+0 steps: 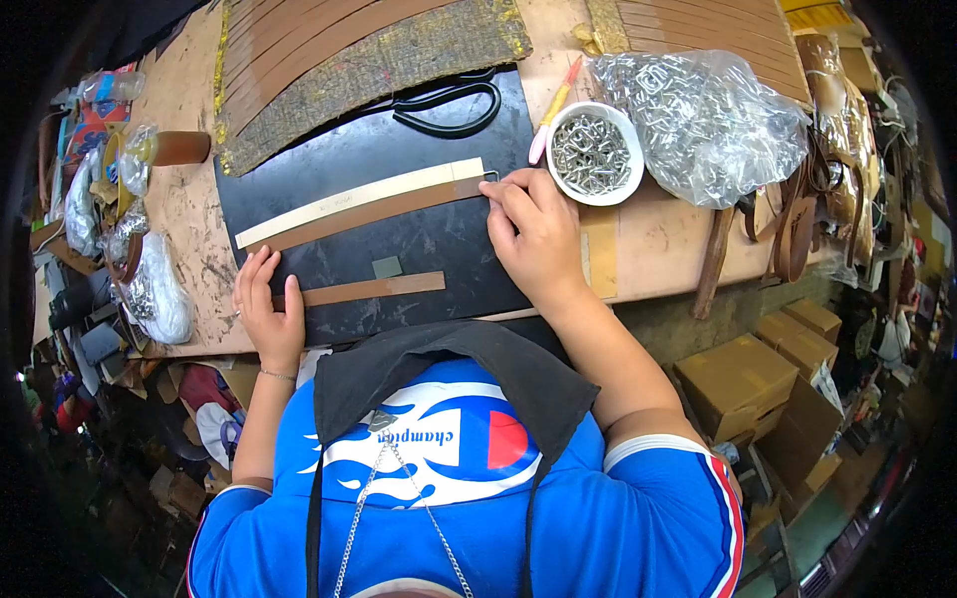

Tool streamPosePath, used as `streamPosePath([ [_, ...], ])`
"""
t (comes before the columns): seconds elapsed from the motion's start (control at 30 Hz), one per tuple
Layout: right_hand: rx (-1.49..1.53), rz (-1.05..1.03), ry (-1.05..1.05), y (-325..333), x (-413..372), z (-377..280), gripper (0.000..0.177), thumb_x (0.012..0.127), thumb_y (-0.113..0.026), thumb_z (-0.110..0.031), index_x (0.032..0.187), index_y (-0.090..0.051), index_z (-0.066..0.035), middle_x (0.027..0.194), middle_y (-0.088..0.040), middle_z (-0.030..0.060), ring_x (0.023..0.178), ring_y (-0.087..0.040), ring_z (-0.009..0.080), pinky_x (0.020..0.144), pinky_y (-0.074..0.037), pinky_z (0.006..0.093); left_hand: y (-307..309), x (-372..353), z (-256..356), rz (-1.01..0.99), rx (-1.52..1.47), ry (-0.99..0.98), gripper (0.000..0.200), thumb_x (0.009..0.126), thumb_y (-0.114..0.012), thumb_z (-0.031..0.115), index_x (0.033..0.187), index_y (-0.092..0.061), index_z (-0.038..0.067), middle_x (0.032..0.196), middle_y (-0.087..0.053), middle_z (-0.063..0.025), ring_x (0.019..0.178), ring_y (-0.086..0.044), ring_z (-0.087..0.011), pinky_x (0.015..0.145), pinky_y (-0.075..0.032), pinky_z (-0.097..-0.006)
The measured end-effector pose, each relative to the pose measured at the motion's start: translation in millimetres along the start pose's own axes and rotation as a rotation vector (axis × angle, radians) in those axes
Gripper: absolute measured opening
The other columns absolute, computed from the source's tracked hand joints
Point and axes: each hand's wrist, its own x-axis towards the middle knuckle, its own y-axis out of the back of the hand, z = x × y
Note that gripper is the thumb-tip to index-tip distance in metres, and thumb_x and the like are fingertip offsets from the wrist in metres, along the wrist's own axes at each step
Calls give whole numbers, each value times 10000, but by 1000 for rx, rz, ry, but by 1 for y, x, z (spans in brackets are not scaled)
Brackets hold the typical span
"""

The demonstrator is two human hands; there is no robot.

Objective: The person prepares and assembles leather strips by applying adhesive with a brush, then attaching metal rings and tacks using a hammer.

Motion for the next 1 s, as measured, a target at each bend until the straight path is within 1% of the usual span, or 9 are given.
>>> streamPosePath([
  [0.37, 5, 4, 4, -1, 0, -1, 224, 813, -724, 7, 1017, -771, -70, 989, -653, 80, 882, -665, 280, 766, -523, 402, 1, 0, -1, 8, -14, 7, 355, 928, -704, 137, 1279, -688, 84, 1408, -639, -101, 1384, -535, -339, 1174, -329, -468],
  [0.43, 10, -7, -7, -1, 0, 0, 216, 819, -723, 5, 1016, -773, -71, 989, -652, 79, 882, -664, 278, 769, -519, 403, -2, -1, -3, 37, -33, -5, 381, 893, -725, 155, 1268, -692, 103, 1394, -648, -74, 1362, -544, -335, 1149, -341, -469],
  [1.0, -24, -16, -1, 0, 2, -2, 186, 827, -722, -1, 995, -764, -68, 981, -641, 89, 878, -656, 291, 768, -512, 412, -2, 0, -3, 46, -35, -12, 396, 881, -737, 152, 1271, -691, 103, 1385, -652, -70, 1350, -550, -329, 1141, -349, -471],
])
